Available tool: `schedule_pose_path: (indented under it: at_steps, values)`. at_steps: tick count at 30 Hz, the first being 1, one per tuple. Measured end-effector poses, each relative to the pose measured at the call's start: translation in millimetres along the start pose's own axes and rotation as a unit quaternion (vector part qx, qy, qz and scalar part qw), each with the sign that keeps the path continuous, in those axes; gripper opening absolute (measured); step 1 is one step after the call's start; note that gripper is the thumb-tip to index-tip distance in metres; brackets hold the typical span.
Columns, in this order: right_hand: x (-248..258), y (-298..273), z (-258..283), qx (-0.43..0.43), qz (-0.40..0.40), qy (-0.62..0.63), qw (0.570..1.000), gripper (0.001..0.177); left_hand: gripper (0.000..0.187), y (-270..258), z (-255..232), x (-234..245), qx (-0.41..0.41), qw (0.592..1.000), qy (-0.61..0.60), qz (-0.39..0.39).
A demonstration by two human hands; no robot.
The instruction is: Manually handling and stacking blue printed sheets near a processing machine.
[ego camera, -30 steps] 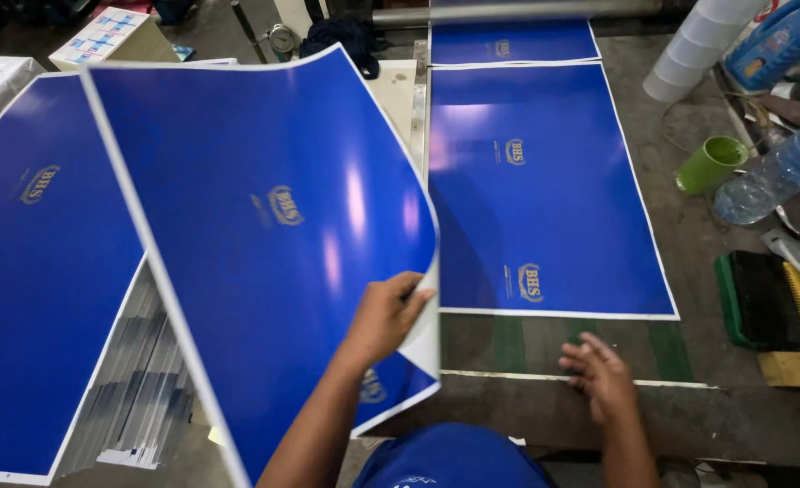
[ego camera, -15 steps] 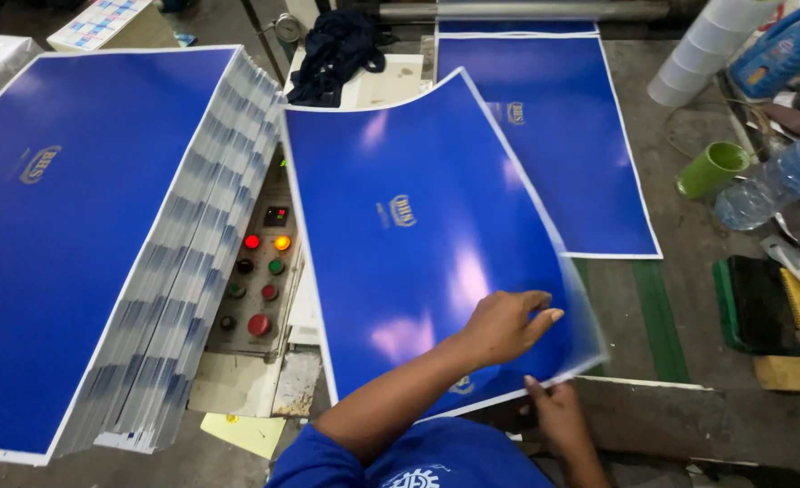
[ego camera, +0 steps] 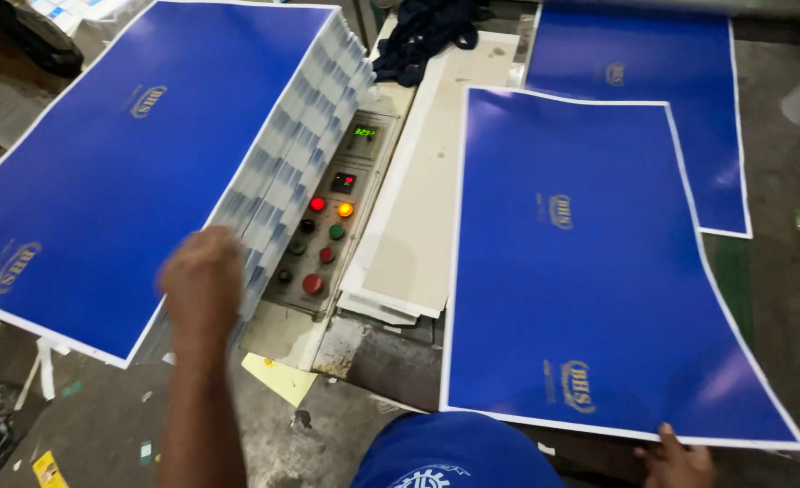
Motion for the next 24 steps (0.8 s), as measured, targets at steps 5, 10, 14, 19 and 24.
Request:
schedule_pose_path:
  at_steps: [5,10,14,19,24]
  values:
    - [62,52,-10,-0.046,-0.021,-0.064,0.997,0.058,0.043,-22,74,46,-0.020,0.975,0.220,-0.011]
    - [78,49,-13,-0.021,-0.043,-0.112,0.993,0.055,0.079,-34,114,49,0.172,0.932,0.091,0.305]
    - [79,35,-7,-0.025,-0.059,-0.131,0.989,0.054,0.048,-32,105,64,0.257,0.888,0.042,0.379]
    - [84,7,-8,0.002,-0.045,-0.100,0.994,0.051,0.031,-22,123,88,0.130,0.962,0.134,0.201]
    - [78,-32,-7,0.032,-0.107,-0.093,0.989,0.045,0.024,0,66,91,0.031,0.980,0.101,0.168]
Point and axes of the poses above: each hand's wrist, its own y-axis towards the middle knuckle, its own x-axis out of the back of the hand, z = x × y, the point moved 4 cm from there along y, towards the middle knuckle, and after that the axes turned 14 degrees about -x, right-handed, at the moved point
